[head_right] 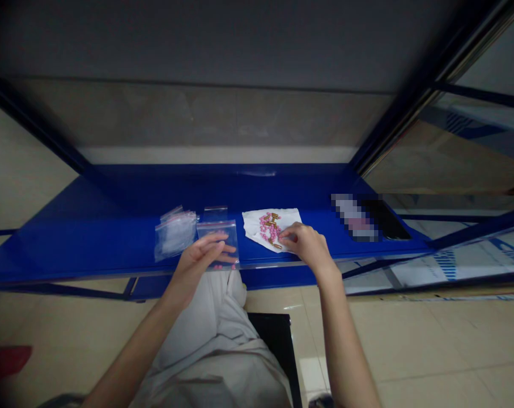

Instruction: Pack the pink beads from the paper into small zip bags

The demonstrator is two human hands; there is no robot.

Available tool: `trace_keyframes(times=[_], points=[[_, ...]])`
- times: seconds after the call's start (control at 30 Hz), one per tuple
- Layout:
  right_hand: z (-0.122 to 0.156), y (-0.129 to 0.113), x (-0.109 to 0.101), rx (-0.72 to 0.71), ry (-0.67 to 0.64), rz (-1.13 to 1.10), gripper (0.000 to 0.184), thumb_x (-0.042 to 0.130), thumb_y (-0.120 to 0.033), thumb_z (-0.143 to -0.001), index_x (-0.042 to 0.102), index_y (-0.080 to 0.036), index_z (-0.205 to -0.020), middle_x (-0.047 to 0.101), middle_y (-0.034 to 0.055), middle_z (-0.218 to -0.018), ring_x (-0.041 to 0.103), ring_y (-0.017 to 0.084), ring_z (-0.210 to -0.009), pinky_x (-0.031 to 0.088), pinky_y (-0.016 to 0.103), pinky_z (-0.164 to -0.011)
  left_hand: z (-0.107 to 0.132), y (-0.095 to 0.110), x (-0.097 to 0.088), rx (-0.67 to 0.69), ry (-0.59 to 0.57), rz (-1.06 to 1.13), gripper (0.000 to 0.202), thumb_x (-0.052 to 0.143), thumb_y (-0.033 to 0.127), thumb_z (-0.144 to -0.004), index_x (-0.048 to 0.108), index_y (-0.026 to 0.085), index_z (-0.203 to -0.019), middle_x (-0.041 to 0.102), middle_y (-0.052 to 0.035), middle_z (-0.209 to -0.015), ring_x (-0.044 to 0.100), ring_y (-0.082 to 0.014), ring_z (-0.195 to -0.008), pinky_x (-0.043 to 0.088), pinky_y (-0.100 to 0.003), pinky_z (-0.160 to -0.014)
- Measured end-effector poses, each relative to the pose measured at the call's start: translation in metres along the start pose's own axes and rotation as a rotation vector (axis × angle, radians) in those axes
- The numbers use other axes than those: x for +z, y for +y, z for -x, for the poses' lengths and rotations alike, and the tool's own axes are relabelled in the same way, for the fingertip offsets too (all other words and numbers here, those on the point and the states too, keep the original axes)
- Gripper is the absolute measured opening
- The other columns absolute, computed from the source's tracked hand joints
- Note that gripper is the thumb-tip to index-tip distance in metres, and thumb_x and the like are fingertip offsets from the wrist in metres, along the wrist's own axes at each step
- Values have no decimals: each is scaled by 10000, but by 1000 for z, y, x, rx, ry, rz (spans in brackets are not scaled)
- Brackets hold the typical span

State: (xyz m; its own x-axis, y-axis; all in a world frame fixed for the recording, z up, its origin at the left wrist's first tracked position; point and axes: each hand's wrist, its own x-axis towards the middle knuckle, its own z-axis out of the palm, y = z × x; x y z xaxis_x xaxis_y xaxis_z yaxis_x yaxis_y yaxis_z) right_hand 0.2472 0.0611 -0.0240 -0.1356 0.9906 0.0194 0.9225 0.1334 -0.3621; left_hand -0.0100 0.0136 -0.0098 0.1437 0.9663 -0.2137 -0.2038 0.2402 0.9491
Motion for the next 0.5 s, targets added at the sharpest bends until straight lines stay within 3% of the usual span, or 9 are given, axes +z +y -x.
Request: trace_keyframes(times=[0.13, 0.27, 0.4, 0.5], points=[[9, -16, -18, -76, 117, -98, 146, 632, -367, -788, 716, -251, -818, 685, 25, -934, 607, 145, -649, 417, 254, -538, 0, -4, 2, 105, 65, 13, 239, 671, 369, -750, 661, 151, -850, 736, -30, -740, 705, -167, -640, 537, -267, -663], [24, -51, -36, -242, 219, -384, 154, 638, -347, -796, 708, -222, -852, 665, 58, -925, 617, 173, -802, 427, 221, -494, 2, -6, 6, 134, 78, -32, 182, 693, 327, -730, 702, 155, -790, 742, -32, -716, 703, -164, -661, 541, -254, -671], [35, -85, -41, -360, 200, -546, 105, 654, -289, -793, 703, -224, -858, 639, 56, -946, 602, 149, -779, 435, 212, -487, 4, -4, 9, 153, 56, -130, 94, 732, 248, -674, 724, 156, -689, 735, -31, -668, 673, -155, -607, 523, -235, -588], [38, -98, -38, -441, 137, -594, 101, 652, -264, -797, 699, -230, -879, 626, 43, -950, 575, 110, -685, 448, 214, -504, 7, 0, 10, 225, 41, -163, 52, 737, 210, -660, 717, 168, -635, 730, -24, -661, 666, -154, -628, 521, -244, -622]])
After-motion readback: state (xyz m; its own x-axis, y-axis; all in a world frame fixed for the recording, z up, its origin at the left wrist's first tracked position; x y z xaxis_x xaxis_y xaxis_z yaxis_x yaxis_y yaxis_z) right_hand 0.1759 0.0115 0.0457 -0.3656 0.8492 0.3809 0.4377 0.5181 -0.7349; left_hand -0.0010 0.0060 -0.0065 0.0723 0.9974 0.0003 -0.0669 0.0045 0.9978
